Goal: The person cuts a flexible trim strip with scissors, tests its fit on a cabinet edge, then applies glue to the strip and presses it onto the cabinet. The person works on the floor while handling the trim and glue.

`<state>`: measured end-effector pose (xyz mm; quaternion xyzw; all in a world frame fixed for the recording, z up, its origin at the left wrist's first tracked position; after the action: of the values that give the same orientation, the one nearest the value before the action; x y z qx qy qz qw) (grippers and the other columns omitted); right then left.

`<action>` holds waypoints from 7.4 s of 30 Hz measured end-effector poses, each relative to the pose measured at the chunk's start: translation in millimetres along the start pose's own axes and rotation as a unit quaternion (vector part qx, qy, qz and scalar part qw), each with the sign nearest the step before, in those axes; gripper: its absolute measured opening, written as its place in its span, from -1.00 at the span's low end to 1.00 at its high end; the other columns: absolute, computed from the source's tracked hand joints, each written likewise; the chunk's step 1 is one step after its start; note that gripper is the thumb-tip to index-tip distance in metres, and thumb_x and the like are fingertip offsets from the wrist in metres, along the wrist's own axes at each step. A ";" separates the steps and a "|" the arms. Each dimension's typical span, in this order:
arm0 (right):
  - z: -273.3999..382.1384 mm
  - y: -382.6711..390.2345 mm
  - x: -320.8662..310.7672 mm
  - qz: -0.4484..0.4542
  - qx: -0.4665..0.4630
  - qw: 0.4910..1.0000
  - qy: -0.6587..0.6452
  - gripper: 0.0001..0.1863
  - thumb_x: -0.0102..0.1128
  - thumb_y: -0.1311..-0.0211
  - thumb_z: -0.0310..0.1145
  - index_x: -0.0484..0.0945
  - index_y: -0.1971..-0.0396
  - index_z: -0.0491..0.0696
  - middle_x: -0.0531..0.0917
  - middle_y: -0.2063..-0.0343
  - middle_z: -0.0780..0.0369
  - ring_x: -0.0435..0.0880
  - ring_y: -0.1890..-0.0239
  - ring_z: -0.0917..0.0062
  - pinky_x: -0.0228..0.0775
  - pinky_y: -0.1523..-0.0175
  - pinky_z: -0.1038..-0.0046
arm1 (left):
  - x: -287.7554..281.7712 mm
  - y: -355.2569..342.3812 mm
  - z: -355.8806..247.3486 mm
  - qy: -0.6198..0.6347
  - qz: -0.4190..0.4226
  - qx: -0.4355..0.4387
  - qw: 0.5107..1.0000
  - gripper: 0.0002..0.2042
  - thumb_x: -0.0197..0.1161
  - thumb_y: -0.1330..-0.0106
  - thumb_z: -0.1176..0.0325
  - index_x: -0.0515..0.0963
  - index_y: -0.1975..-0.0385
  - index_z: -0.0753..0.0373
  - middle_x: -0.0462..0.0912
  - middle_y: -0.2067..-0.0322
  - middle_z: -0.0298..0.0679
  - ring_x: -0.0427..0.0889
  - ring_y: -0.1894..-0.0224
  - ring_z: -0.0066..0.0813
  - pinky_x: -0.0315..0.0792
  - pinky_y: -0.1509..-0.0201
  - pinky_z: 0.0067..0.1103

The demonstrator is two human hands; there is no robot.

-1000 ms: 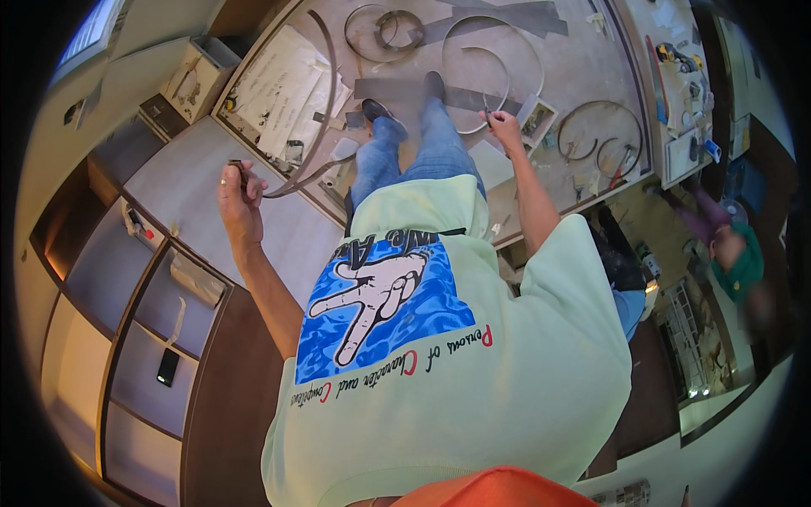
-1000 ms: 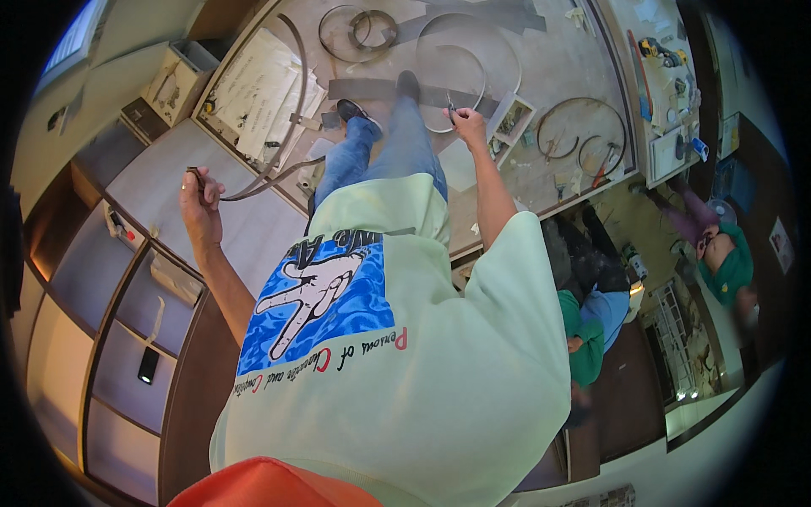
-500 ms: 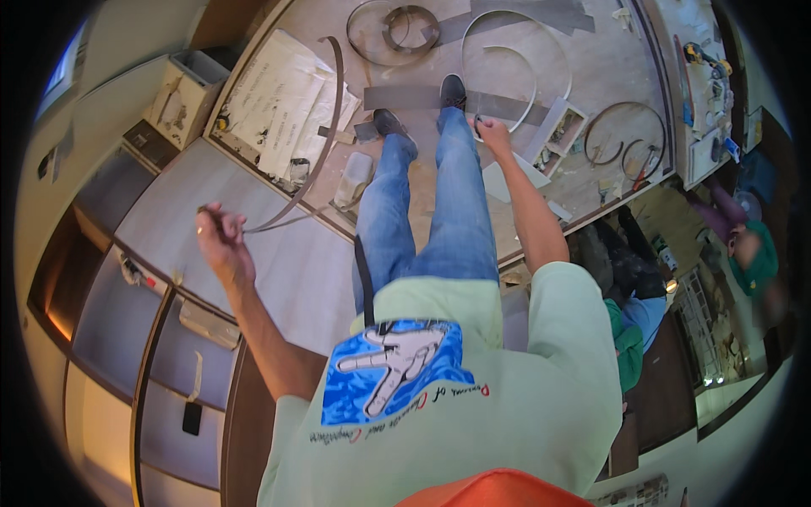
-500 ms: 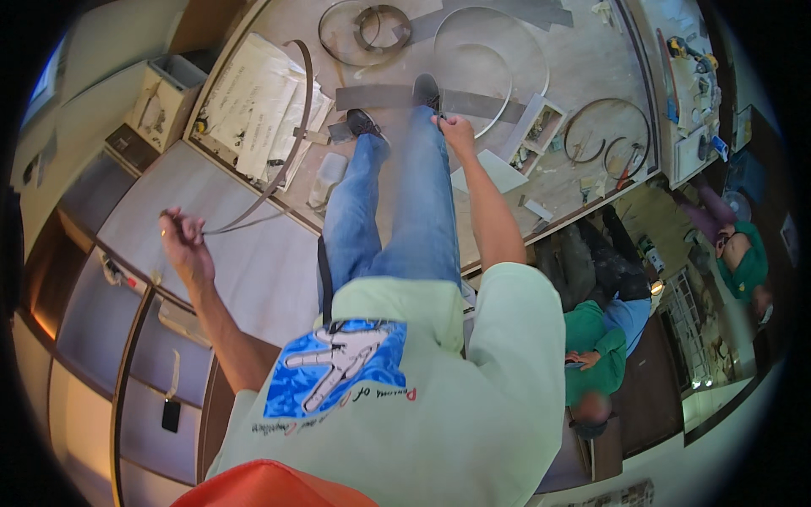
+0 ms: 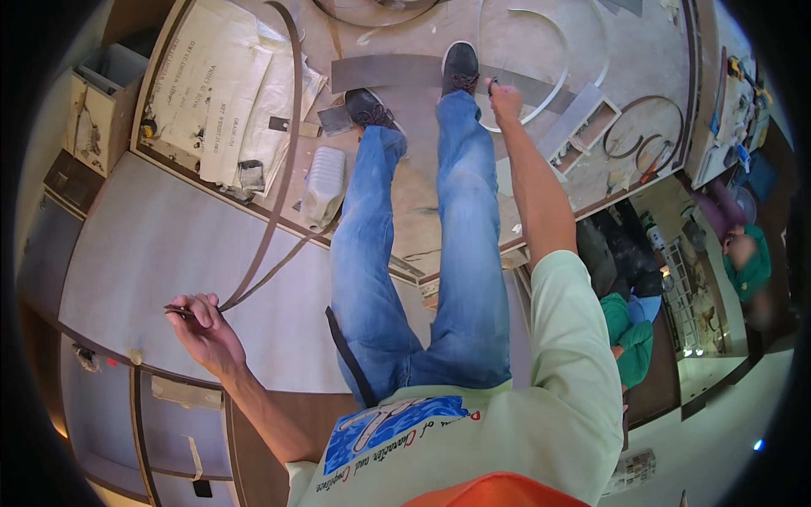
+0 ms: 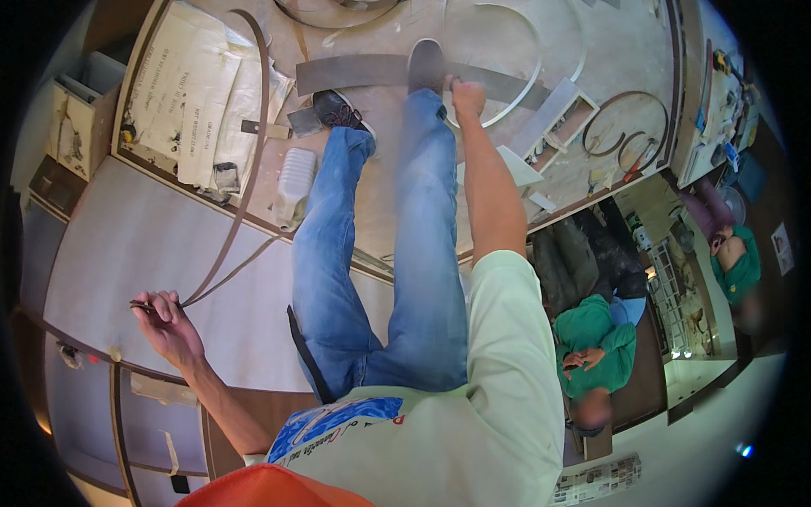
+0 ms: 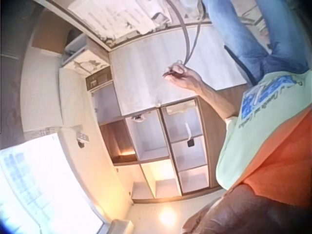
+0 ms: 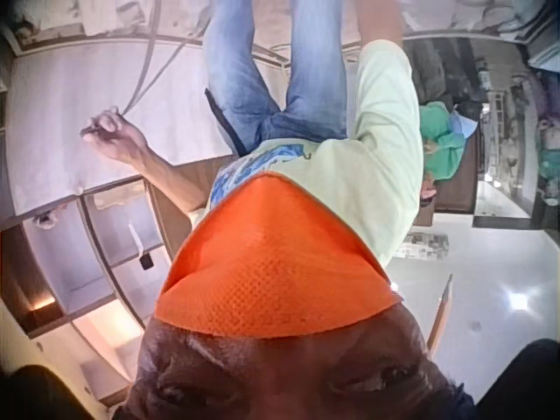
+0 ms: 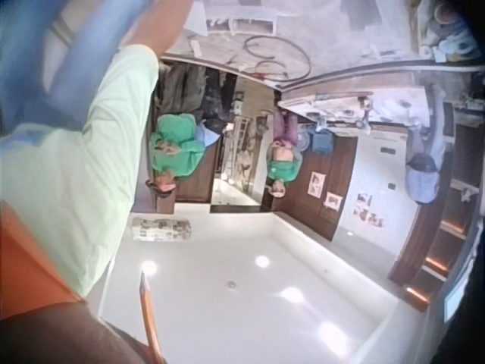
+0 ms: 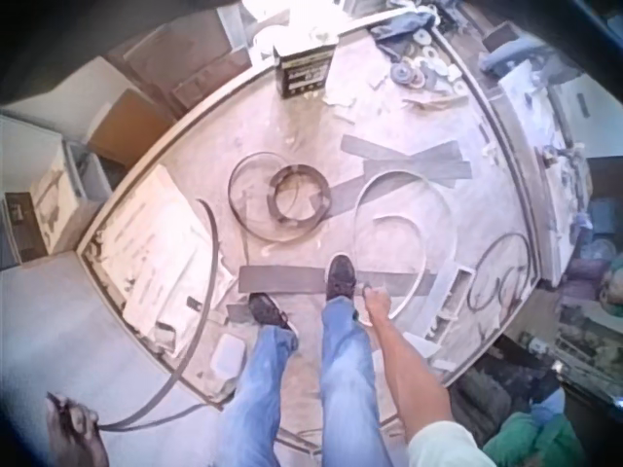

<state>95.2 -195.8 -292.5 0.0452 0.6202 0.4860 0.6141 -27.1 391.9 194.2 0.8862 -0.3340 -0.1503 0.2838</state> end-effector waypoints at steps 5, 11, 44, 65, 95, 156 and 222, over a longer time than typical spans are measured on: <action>-3.0 -41.0 8.4 -0.014 -0.026 0.995 -0.094 -0.62 0.50 -0.05 -0.18 0.51 0.39 -0.14 0.64 0.63 0.17 0.60 0.70 0.49 0.38 0.61 0.45 | -9.4 -9.4 30.5 -0.004 -0.008 -0.005 1.000 -0.69 -0.09 -0.58 0.12 0.52 0.11 0.18 0.23 0.60 -0.43 0.15 0.52 -0.63 0.25 0.08 -0.52; -4.9 -75.7 22.3 0.013 0.032 0.986 -0.161 -0.80 0.28 -0.26 -0.37 0.53 0.22 -0.15 0.66 0.57 0.17 0.69 0.62 0.46 0.38 0.62 0.53 | -14.9 -11.0 46.8 0.016 -0.021 -0.010 1.000 -0.70 -0.10 -0.58 0.12 0.52 0.09 0.17 0.25 0.59 -0.43 0.16 0.52 -0.62 0.26 0.08 -0.50; 454.4 444.2 -45.7 0.516 -0.064 0.751 -0.407 -0.72 0.28 -0.32 -0.10 0.46 0.20 0.05 0.46 0.55 0.40 0.35 0.64 0.77 0.18 0.63 0.67 | -134.7 283.9 20.7 0.245 -0.369 0.019 0.896 -0.61 -0.01 -0.53 0.04 0.45 -0.11 0.20 0.61 0.19 -0.26 0.60 0.06 -0.42 0.45 -0.10 -0.42; 397.6 790.5 -261.2 0.662 -0.647 0.298 0.232 -0.57 -0.25 -0.52 -0.11 0.56 0.08 -0.08 0.53 0.57 0.27 0.51 0.47 0.51 0.37 0.27 0.43 | -28.8 237.2 -109.9 0.506 -0.067 0.137 0.849 -0.21 -0.18 -0.40 -0.36 0.30 -0.30 0.26 0.54 -0.12 -0.08 0.51 -0.21 -0.21 0.33 -0.33 -0.29; 404.5 905.5 21.1 0.701 -0.522 0.292 0.388 -0.54 -0.07 -0.49 -0.04 0.62 0.17 -0.16 0.63 0.54 0.28 0.57 0.45 0.62 0.42 0.24 0.52 | -370.7 423.2 -398.9 0.153 -0.389 0.543 0.728 -0.65 0.02 -0.53 0.30 0.28 -0.22 0.25 0.65 0.22 -0.25 0.57 0.10 -0.50 0.36 -0.05 -0.51; 512.8 1496.2 27.6 0.874 -0.446 -0.045 0.190 -0.57 -0.15 -0.56 -0.10 0.53 0.24 -0.17 0.55 0.67 0.28 0.45 0.64 0.71 0.29 0.48 0.65 | -660.3 589.3 -906.9 -0.425 -0.833 0.272 0.227 -0.44 0.26 -0.03 0.42 0.53 -0.16 0.30 0.74 0.40 -0.01 0.71 0.42 -0.36 0.55 0.19 -0.47; 516.5 1517.3 55.5 0.871 -0.456 -0.002 0.182 -0.56 -0.13 -0.53 -0.08 0.56 0.28 -0.15 0.54 0.73 0.27 0.42 0.72 0.71 0.25 0.54 0.63 | -629.0 565.0 -918.6 -0.487 -0.833 0.237 0.114 -0.46 0.33 0.04 0.20 0.61 0.08 0.49 0.60 0.60 0.03 0.61 0.57 -0.24 0.49 0.39 -0.38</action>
<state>-322.7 917.2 783.8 -0.1720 0.1506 -0.8250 0.5169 -354.8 839.8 1312.5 0.3729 0.5261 -0.6059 -0.4659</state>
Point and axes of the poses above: each hand's wrist, its own y-axis away from the middle knuckle, its own x-axis out of the palm, z = x × y, the point moved 7 cm from there along -y, towards the middle knuckle
